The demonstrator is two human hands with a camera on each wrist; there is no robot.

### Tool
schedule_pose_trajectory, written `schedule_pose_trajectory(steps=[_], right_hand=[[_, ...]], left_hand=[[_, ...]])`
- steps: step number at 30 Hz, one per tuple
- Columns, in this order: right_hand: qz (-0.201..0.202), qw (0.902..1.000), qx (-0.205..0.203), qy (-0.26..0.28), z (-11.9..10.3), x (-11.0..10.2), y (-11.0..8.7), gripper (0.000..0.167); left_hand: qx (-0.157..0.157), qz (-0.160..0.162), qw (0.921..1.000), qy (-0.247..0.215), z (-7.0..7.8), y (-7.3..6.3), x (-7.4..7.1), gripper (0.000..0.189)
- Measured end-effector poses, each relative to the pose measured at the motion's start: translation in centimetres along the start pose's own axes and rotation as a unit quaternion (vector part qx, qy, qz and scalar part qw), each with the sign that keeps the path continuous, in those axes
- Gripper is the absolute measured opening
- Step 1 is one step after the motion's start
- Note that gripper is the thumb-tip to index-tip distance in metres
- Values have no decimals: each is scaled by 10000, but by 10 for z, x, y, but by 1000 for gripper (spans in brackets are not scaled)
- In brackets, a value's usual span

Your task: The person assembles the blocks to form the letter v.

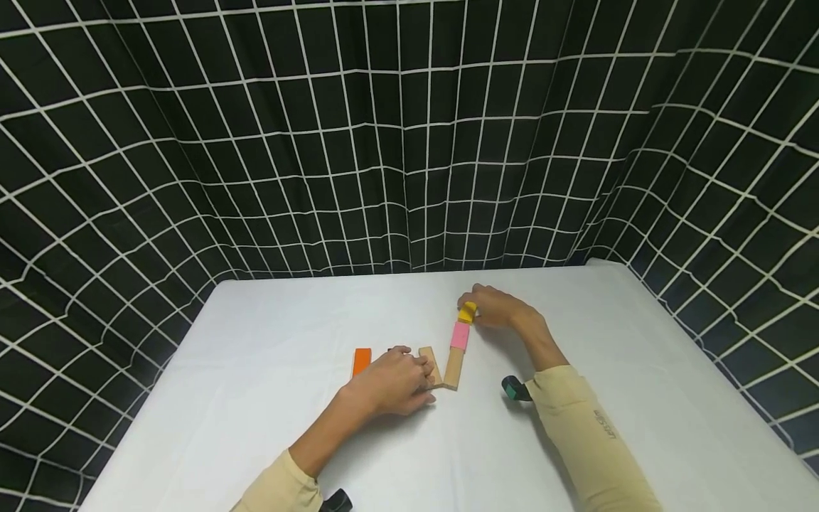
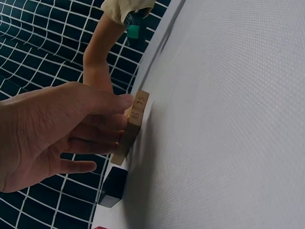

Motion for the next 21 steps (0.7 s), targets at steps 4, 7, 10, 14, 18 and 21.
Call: schedule_pose_trajectory(steps=[4, 7, 10, 14, 18, 21], right_hand=[[20, 10000, -30, 3, -4, 1, 0, 46], [28, 9999, -127, 35, -6, 1, -1, 45], [38, 9998, -202, 44, -8, 0, -2, 45], [-6, 9998, -172, 44, -9, 0, -2, 45], [-26, 9998, -151, 146, -10, -1, -3, 49], [8, 9997, -159, 209, -11, -2, -3, 55]], left_hand=[[42, 73, 9999, -98, 0, -2, -1, 25], [56, 73, 9999, -127, 0, -1, 1, 24], [34, 43, 9999, -116, 0, -1, 1, 23], [20, 10, 9999, -147, 0, -1, 0, 24], [28, 54, 9998, -165, -1, -1, -2, 25], [18, 62, 9998, -180, -3, -1, -3, 26]])
Point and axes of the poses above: each hand's wrist, its own y-axis towards the middle knuckle, its own x-axis out of the palm, z = x × y, the point moved 9 cm from there along y, towards the middle knuckle, and after that the axes turned 1 degree about -z, right-handed, at the moved point
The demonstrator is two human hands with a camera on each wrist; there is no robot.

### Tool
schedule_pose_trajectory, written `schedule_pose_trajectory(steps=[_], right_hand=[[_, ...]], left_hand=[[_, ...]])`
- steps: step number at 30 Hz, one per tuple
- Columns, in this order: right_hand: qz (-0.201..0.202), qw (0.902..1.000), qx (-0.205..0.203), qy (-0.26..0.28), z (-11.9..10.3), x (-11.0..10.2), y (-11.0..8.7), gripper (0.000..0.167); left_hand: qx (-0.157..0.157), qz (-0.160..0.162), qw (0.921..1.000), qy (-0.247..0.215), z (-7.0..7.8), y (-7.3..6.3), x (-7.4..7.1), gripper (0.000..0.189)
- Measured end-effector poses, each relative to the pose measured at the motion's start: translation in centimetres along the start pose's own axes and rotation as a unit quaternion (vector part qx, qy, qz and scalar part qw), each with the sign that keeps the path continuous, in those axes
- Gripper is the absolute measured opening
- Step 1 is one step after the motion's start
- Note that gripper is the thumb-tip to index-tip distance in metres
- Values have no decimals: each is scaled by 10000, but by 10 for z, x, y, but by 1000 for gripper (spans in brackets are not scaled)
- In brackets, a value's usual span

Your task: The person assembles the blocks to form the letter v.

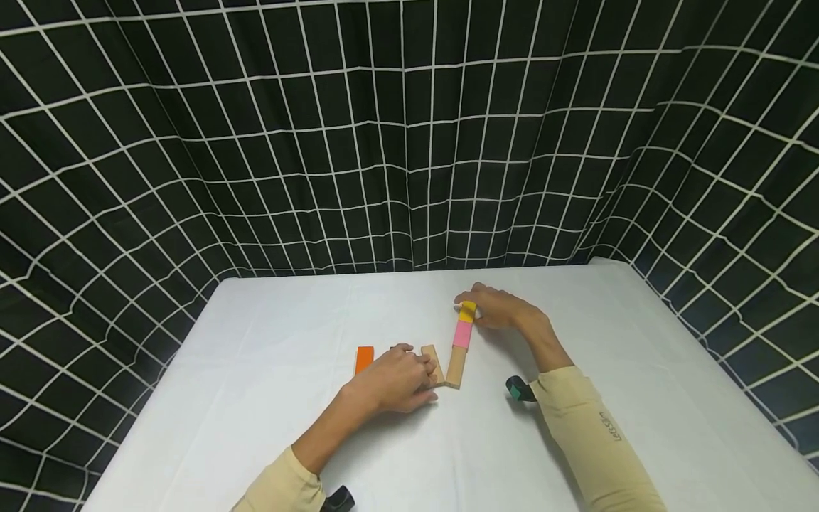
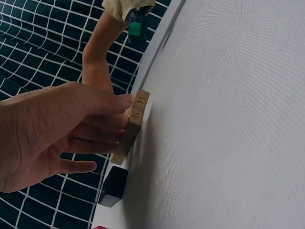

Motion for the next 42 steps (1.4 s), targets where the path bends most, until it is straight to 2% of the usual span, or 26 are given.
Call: schedule_pose_trajectory(steps=[6, 11, 20, 25, 30, 32, 37, 42], right_hand=[[23, 9999, -138, -43, -5, -1, -2, 52], [50, 9997, -215, -56, -8, -2, -4, 52], [14, 9998, -217, 37, -9, -2, -3, 53], [-53, 9998, -183, 29, -8, -1, -3, 59], [15, 9997, -93, -223, -8, -5, -12, 67], [152, 9991, -226, -337, -11, -10, -18, 64], [493, 9926, -956, -571, -26, -16, -36, 51], [583, 9898, -1206, -494, -31, -14, -46, 46]], left_hand=[[-39, -76, 9999, -55, -1, 1, 2, 28], [8, -22, 10000, -34, -1, 1, 2, 26], [53, -25, 10000, 48, -1, 0, 0, 26], [64, -45, 10000, 38, 0, 0, -1, 26], [28, -102, 9999, -9, -1, 0, 2, 25], [8, -136, 9999, -14, -2, 0, 2, 25], [55, -125, 9999, 57, -1, 0, 1, 26], [103, -42, 9999, 103, -1, 0, 0, 26]])
Point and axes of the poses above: each hand's wrist, its own y-axis towards the middle knuckle, its own x-axis out of the palm, z = x × y, the point moved 9 cm from there along y, towards the middle knuckle, and after that the axes turned 1 degree about -z, right-handed, at the moved point
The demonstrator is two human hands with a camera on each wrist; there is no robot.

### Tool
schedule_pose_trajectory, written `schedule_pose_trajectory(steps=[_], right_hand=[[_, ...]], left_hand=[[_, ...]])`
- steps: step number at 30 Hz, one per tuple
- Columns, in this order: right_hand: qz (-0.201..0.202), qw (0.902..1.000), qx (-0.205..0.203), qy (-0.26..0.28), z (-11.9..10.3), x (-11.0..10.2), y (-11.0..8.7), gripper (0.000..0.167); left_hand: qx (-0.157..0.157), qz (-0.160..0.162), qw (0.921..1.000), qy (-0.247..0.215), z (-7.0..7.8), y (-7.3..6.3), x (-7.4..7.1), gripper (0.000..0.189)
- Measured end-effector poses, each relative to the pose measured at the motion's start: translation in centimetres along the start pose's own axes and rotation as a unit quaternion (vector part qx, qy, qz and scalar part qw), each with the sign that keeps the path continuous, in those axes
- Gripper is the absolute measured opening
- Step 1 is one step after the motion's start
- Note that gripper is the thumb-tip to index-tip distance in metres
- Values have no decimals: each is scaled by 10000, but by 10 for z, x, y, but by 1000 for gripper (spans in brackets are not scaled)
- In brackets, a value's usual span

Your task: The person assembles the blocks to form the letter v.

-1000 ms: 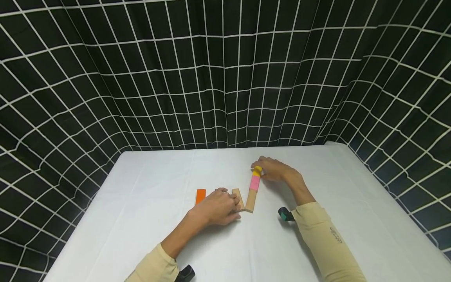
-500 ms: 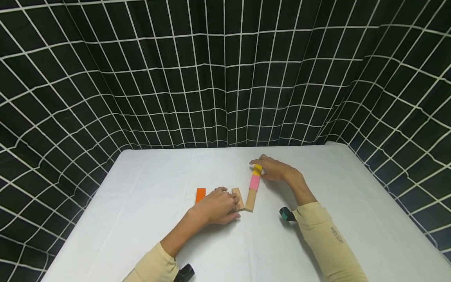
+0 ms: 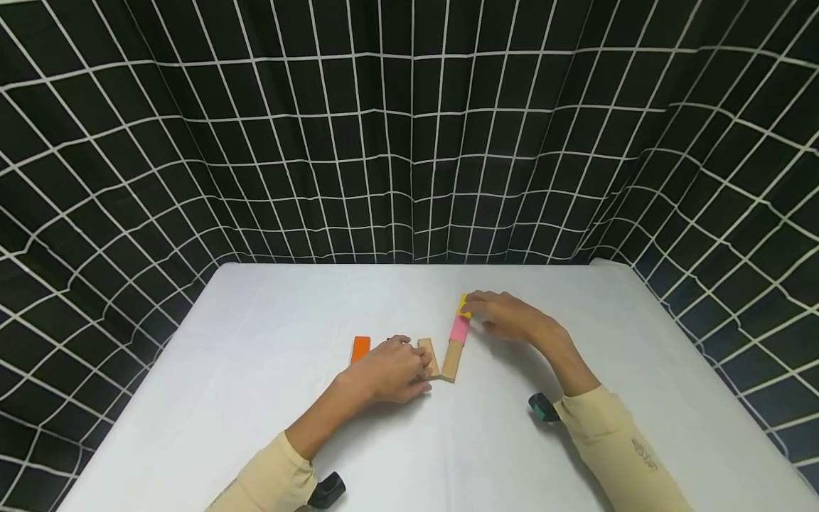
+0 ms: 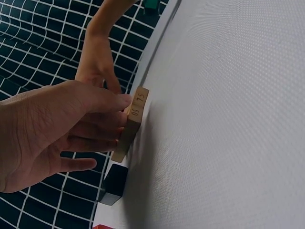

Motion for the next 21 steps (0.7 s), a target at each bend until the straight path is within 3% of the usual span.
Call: schedule_pose_trajectory(steps=[9, 21], right_hand=[[-121, 9999, -5, 75, -3, 15, -1, 45], [-107, 9994, 127, 310, -2, 15, 4, 43]], left_hand=[[19, -51, 9999, -115, -2, -1, 2, 26], [52, -118, 9995, -300, -5, -3, 0, 25]])
Point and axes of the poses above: each hand's wrist, its own y-axis towards the middle knuckle, its own x-axis out of the palm, z = x × y, the point moved 9 cm from there along y, towards the middle knuckle, and after that the axes turned 1 degree about -z, right-handed, at the moved point
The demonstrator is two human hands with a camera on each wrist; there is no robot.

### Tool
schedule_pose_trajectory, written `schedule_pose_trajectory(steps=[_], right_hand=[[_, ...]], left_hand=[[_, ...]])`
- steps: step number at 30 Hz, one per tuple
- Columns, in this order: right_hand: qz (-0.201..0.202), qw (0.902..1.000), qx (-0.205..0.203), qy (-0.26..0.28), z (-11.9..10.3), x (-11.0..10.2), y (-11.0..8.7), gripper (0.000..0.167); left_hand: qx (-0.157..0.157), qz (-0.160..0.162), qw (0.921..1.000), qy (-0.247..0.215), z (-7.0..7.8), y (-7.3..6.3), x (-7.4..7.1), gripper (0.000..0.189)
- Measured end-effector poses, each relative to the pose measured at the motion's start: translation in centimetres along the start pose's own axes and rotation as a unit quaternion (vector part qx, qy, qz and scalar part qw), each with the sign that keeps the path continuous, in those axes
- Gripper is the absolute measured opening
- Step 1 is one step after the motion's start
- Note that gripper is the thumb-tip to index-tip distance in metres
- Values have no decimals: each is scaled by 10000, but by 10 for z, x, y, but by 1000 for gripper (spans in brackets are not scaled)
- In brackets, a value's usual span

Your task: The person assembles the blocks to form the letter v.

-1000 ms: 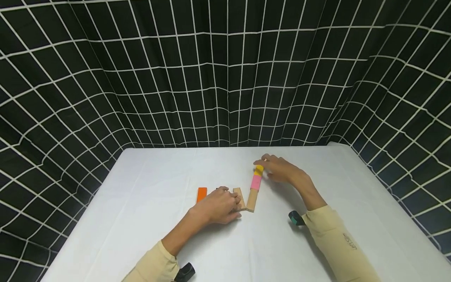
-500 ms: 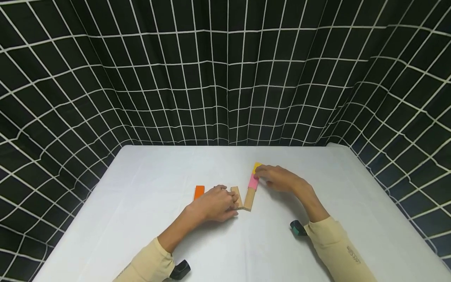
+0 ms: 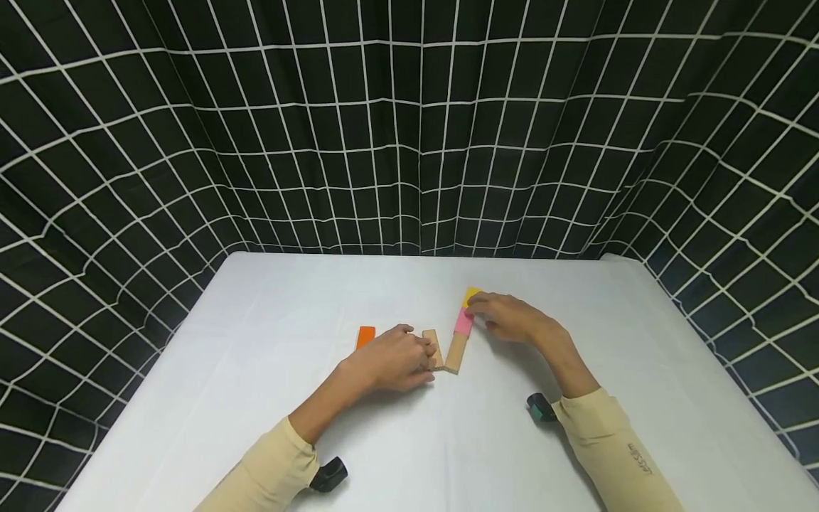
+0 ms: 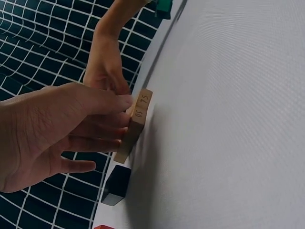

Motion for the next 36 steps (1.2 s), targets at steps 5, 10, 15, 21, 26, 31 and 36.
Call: schedule_pose_trajectory(steps=[5, 10, 15, 21, 26, 31, 36], right_hand=[[17, 9999, 51, 92, 1, 0, -1, 43], [58, 9999, 62, 107, 2, 2, -1, 42], [107, 9998, 115, 118, 4, 1, -1, 41], [138, 9998, 81, 128, 4, 1, 1, 43], [93, 9996, 220, 159, 7, -4, -1, 44], [88, 9996, 176, 191, 5, -3, 0, 43], [101, 9996, 128, 220, 2, -2, 2, 44]], left_hand=[[-116, 36, 9993, -340, -3, 0, -3, 20], [-374, 208, 9947, -935, -18, -5, -15, 22], [-1119, 262, 9823, -1479, -51, -26, -27, 31], [-1425, -183, 9769, -1581, -75, -52, -11, 37], [-1303, -439, 9784, -1543, -73, -49, 8, 49], [-1302, -315, 9795, -1506, -71, -44, 11, 52], [-1227, -243, 9813, -1463, -71, -42, 9, 50]])
Point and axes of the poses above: each hand's wrist, its own y-axis towards the middle knuckle, its own x-axis out of the palm, z = x × y, the point moved 9 cm from there along y, towards the middle knuckle, and after that the axes turned 1 degree about -z, right-handed, at the moved point
